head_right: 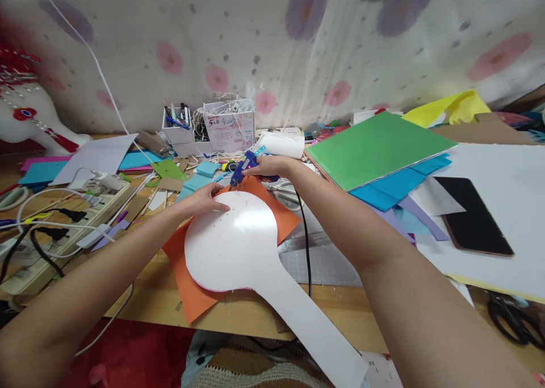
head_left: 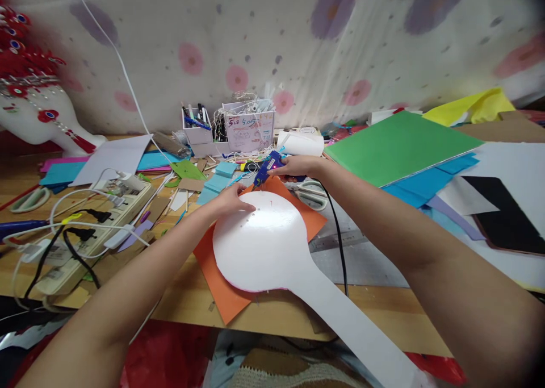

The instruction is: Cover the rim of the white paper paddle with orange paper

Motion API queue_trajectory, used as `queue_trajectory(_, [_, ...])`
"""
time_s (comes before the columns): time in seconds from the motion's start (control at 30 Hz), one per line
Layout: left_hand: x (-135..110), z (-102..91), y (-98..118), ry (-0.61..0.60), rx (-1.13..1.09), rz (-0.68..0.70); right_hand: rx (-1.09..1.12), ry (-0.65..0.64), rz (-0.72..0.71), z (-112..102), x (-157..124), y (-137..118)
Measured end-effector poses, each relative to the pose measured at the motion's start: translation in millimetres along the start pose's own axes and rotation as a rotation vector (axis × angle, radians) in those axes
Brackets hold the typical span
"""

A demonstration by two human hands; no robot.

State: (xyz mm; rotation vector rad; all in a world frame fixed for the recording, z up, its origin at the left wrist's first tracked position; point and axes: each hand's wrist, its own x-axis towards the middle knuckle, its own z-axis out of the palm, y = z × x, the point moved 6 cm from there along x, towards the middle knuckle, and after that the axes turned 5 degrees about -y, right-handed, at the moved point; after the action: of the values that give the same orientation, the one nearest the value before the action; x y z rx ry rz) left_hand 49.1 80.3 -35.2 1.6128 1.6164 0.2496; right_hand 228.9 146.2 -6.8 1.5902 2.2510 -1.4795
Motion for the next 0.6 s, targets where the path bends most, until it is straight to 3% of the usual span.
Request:
queue_trajectory(0.33, [2, 3.2, -2, -0.041, -0.003, 0.022, 0.064, -0.013, -0.015, -10, -1, 29])
queue_trajectory(0.6, [3, 2.6, 0, -0.044, 0.02, 0.023, 0.165, -0.011, 0.012, -13, -21, 43])
